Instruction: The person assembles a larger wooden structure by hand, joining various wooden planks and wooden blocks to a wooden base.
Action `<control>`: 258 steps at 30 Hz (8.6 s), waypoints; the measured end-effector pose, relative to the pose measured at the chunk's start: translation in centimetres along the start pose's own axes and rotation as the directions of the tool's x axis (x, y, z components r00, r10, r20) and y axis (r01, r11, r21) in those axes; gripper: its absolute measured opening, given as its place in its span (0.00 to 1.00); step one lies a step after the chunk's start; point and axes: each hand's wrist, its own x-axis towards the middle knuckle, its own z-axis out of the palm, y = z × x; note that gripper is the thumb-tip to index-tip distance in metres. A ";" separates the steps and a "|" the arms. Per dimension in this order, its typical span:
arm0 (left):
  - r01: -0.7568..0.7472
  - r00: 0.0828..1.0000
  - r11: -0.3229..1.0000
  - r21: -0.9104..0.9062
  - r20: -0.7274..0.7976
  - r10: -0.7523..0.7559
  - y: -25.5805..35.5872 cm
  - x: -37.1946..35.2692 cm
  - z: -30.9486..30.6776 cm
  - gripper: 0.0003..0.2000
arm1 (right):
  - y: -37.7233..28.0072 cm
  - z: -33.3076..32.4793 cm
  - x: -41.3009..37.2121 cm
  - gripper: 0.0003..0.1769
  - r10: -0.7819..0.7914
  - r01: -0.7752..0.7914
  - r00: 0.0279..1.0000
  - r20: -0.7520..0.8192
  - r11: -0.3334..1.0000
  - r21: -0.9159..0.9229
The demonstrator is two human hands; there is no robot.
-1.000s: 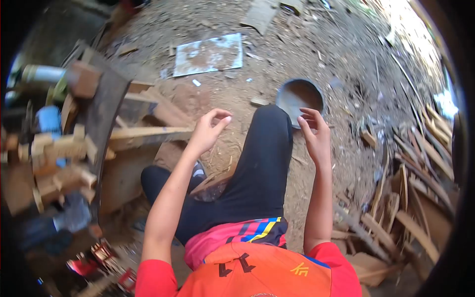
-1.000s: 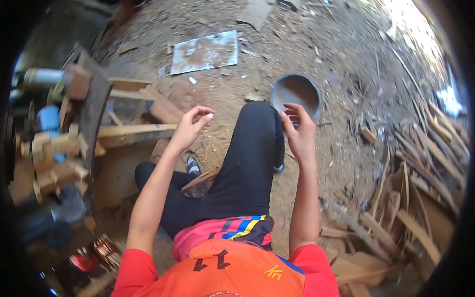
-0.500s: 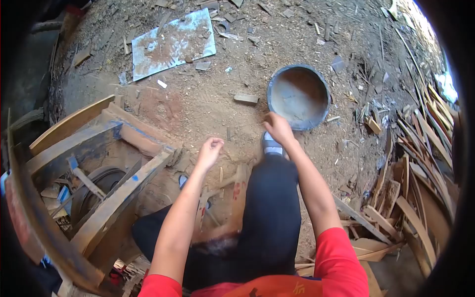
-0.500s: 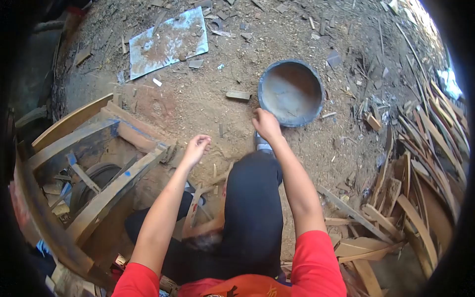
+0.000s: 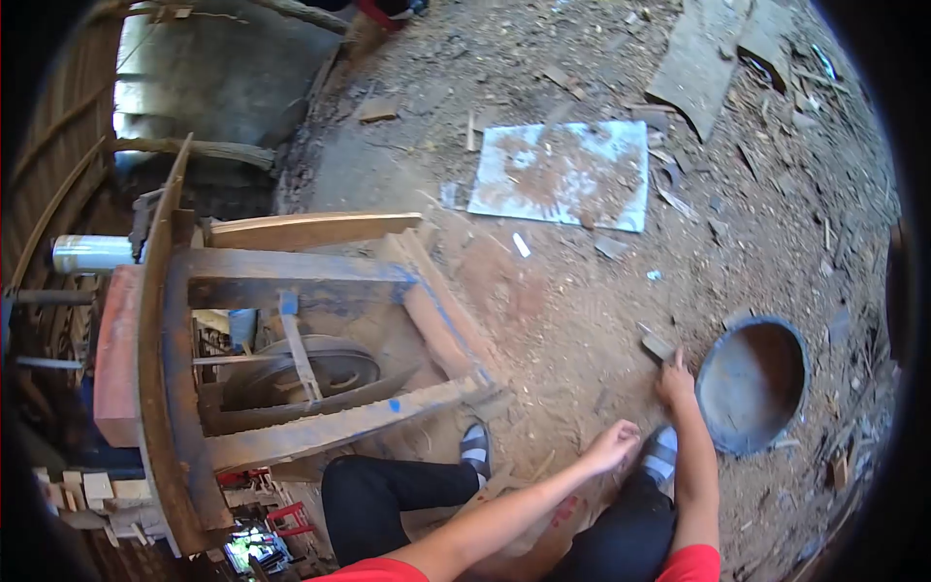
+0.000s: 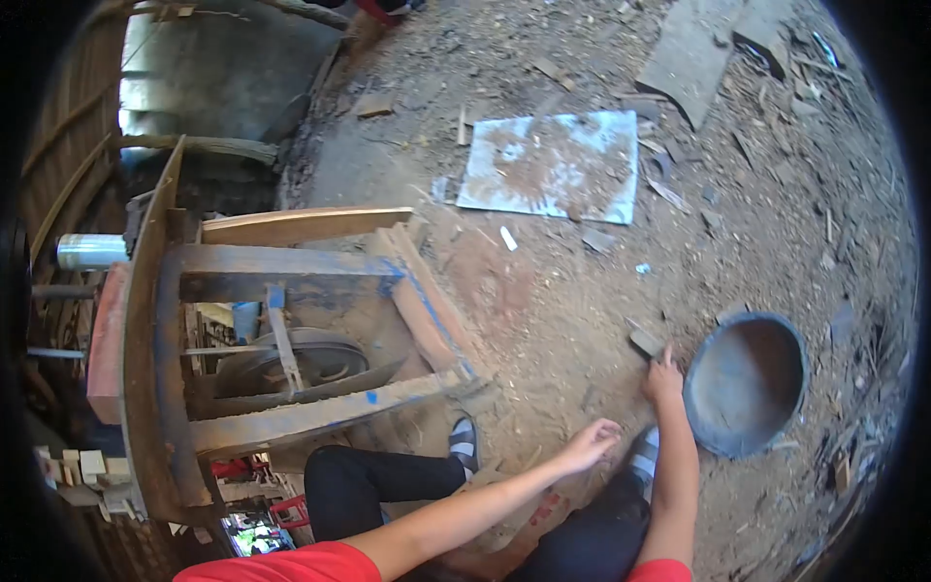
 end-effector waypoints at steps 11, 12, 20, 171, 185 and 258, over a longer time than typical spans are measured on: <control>-0.166 0.956 0.976 0.140 -0.218 0.194 4.1 0.5 -2.9 0.18 | -1.2 -9.9 -13.6 0.12 -0.115 0.274 0.908 -0.403 0.891 0.362; -0.175 0.950 0.975 0.136 -0.235 0.203 5.9 -0.7 -3.1 0.19 | -1.4 -11.6 -15.5 0.11 -0.092 0.259 0.911 -0.403 0.886 0.385; -0.473 0.867 0.881 -0.034 -0.194 0.458 16.4 -13.6 -4.2 0.19 | -8.9 -29.6 -34.4 0.17 -0.031 0.462 0.702 -0.711 0.780 0.422; -0.665 0.162 0.200 0.719 -0.122 0.979 23.0 -81.6 -34.3 0.24 | -60.3 -30.9 -68.1 0.33 -0.443 0.929 0.038 -0.896 0.347 -0.132; 0.027 -0.443 -0.540 0.841 0.494 0.748 30.9 -73.7 -38.3 0.27 | -66.1 -27.7 -66.6 0.49 -0.373 0.770 0.003 -0.928 0.593 -0.235; -0.958 0.167 0.239 0.160 -0.368 0.915 29.8 -77.0 -28.0 0.22 | -55.5 -28.8 -59.5 0.32 -0.730 0.559 0.149 -0.667 0.619 -0.552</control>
